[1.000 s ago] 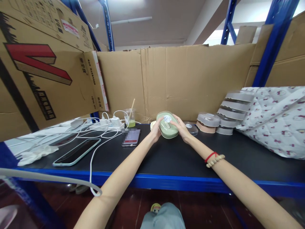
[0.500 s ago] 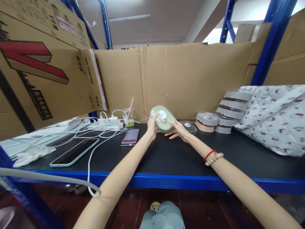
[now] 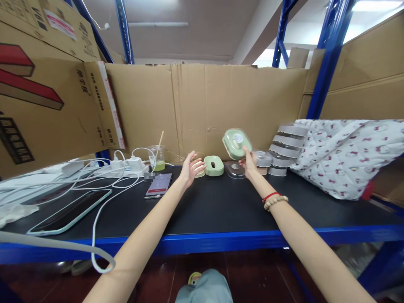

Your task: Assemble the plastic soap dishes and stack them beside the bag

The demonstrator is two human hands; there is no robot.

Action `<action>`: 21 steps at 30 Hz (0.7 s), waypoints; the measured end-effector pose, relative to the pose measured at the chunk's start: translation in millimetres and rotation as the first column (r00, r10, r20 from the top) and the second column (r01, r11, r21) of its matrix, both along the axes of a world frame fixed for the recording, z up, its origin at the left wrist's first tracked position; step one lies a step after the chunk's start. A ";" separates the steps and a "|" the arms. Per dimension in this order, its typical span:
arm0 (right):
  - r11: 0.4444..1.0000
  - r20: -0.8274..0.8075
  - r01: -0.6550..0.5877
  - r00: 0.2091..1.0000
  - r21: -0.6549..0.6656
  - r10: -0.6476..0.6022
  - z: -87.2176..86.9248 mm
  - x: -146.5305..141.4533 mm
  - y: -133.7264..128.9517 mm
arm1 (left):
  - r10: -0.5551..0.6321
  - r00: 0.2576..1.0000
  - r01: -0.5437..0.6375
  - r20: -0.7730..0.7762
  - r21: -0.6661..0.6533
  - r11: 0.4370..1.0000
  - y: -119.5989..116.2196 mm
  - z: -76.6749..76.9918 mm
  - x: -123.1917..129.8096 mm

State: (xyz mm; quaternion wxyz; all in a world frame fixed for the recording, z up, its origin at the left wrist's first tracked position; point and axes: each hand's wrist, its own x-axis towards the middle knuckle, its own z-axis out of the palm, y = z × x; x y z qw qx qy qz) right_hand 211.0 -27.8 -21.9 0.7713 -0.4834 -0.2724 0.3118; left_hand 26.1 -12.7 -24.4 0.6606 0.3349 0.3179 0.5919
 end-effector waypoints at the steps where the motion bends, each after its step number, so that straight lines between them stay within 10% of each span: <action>1: 0.997 -0.011 0.075 0.997 -0.004 -0.075 0.9 6.5 -0.4 | -0.003 1.000 0.003 -0.003 -0.001 1.000 -0.5 0.5 0.0; 7: 0.913 -0.113 0.409 0.906 -0.014 -0.407 0.0 37.4 -3.1 | -0.033 0.998 0.033 -0.051 -0.008 0.999 -1.5 0.5 1.0; 21: 0.914 -0.161 0.393 0.900 -0.104 -0.405 -0.4 63.0 -3.9 | -0.006 0.989 0.005 -0.148 -0.007 1.000 4.6 -3.6 -1.8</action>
